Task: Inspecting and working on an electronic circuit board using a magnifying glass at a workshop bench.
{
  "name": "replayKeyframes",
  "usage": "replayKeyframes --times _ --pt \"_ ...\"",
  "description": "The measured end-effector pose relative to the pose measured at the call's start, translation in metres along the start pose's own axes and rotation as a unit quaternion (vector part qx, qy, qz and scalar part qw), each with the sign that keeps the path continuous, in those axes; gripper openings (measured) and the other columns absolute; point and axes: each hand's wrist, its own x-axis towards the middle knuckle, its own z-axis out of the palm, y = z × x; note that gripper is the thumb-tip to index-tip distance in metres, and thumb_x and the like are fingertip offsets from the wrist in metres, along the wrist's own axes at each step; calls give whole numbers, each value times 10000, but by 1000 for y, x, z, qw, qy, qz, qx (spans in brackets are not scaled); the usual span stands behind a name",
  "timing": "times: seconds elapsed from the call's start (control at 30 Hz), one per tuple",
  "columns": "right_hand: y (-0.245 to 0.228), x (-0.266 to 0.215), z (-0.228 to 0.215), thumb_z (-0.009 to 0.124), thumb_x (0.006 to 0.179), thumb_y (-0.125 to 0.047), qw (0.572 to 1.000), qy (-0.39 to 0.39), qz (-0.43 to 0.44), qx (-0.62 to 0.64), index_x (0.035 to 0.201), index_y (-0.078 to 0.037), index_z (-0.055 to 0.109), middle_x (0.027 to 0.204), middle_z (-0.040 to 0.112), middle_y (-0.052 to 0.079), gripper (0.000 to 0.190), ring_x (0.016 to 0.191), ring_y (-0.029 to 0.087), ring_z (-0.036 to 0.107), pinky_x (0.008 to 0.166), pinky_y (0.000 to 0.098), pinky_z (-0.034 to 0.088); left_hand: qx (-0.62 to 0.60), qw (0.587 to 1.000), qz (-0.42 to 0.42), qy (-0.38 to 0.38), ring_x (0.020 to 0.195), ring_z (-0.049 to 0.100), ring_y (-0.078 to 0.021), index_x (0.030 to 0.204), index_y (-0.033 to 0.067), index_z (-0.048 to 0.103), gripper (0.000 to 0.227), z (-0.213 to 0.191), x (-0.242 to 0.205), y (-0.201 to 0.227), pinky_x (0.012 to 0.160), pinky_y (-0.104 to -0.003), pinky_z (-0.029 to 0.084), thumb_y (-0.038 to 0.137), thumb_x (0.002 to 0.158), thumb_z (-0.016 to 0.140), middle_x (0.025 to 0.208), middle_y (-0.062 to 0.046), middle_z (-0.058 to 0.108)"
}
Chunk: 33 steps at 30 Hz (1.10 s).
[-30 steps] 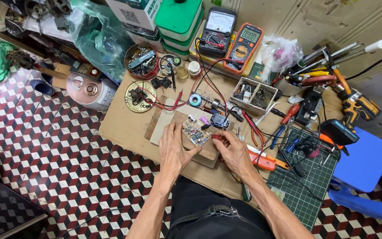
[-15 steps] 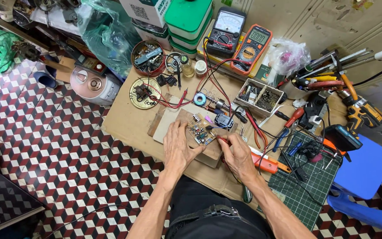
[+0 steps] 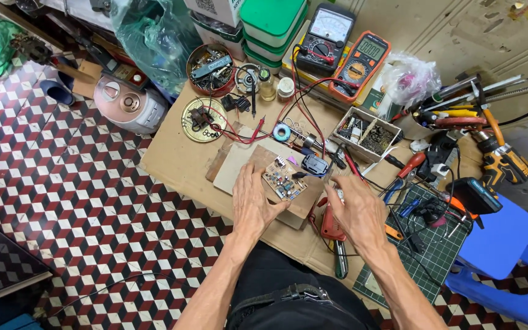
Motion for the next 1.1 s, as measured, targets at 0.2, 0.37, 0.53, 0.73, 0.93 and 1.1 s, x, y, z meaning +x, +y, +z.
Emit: replayKeyframes --times 0.2,0.37,0.53,0.73,0.93,1.1 --pt "-18 55 7 570 959 -281 946 51 -290 138 1051 -2 674 1005 710 204 312 810 373 686 649 438 553 -4 1000 10 12 1450 305 -443 1376 -34 439 1030 6 0 -4 1183 -518 264 331 571 968 1530 -308 353" --pt "-26 70 4 609 957 -315 963 -126 -234 46 857 -21 703 825 695 208 325 755 395 678 691 519 527 -17 999 15 27 1444 315 -448 1373 -29 437 1037 7 -3 -4 1187 -514 266 319 559 976 1534 -311 352" --pt "-17 81 25 621 959 -317 958 -127 -256 -24 755 -35 660 706 656 195 349 672 412 652 610 532 508 -12 1000 11 21 1443 315 -447 1373 -31 439 1043 10 -3 -5 1189 -509 261 321 550 973 1533 -307 351" --pt "-6 80 38 631 940 -214 942 -99 -320 -28 718 -22 618 655 593 204 293 553 377 590 501 487 454 -9 1000 0 20 1452 315 -435 1369 -24 454 1028 9 -2 -3 1193 -501 261 328 550 965 1536 -294 359" --pt "-12 63 28 629 970 -210 950 -77 -298 -42 781 2 619 649 591 212 285 543 370 586 481 465 452 -8 1000 0 15 1446 313 -437 1365 -27 457 1023 5 -1 0 1191 -506 257 327 549 963 1524 -303 363" --pt "-26 59 8 682 866 -151 941 -30 -332 -59 952 24 629 756 644 188 202 619 363 648 467 461 478 3 1000 3 17 1447 321 -433 1359 -35 462 1008 8 -1 -1 1190 -506 266 320 554 956 1518 -297 376"
